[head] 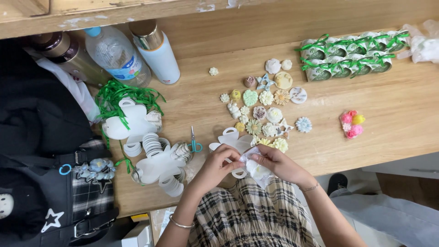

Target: Packaging decorative wax flowers into small plastic bags and paper boxes and tying them with ribbons.

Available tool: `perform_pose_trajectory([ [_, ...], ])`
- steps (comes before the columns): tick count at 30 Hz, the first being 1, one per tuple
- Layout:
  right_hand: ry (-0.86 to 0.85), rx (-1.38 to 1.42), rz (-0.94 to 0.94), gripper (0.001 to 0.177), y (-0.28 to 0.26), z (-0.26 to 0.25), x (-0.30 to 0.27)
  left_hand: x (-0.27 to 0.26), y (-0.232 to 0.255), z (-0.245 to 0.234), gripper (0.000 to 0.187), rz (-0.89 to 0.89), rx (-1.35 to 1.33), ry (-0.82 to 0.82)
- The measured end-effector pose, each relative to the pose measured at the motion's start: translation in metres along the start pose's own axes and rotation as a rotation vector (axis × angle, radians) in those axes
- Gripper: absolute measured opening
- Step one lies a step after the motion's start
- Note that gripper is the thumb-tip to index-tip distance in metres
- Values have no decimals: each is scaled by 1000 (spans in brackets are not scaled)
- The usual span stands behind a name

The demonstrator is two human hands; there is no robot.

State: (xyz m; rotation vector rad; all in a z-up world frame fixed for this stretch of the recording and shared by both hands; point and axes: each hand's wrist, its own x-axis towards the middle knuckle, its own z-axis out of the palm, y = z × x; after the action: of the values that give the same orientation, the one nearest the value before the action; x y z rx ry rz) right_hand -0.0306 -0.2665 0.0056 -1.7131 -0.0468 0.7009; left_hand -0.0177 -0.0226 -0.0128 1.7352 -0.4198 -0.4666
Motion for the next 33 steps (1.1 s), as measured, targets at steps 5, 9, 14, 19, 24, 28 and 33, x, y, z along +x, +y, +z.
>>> perform_pose_trajectory([
  [5,-81,135,-35,42,-7,-1,-6,3,-19,5,16,-49,-161,21],
  [9,-121,246,-30,74,-13,3,-12,-1,-5,6,16,-32,-141,102],
  [14,-132,233,62,69,-13,-1,-12,-4,23,1,19,-6,141,106],
  [19,-198,217,97,60,-8,-7,-6,-2,18,-2,19,49,273,75],
  [24,-198,182,57,60,-8,0,-5,-2,-34,10,20,-94,-102,75],
  [28,-154,267,81,63,4,12,4,-8,-22,18,36,-180,-333,180],
  [33,-8,279,62,82,14,29,11,-17,-30,33,62,-231,-502,308],
])
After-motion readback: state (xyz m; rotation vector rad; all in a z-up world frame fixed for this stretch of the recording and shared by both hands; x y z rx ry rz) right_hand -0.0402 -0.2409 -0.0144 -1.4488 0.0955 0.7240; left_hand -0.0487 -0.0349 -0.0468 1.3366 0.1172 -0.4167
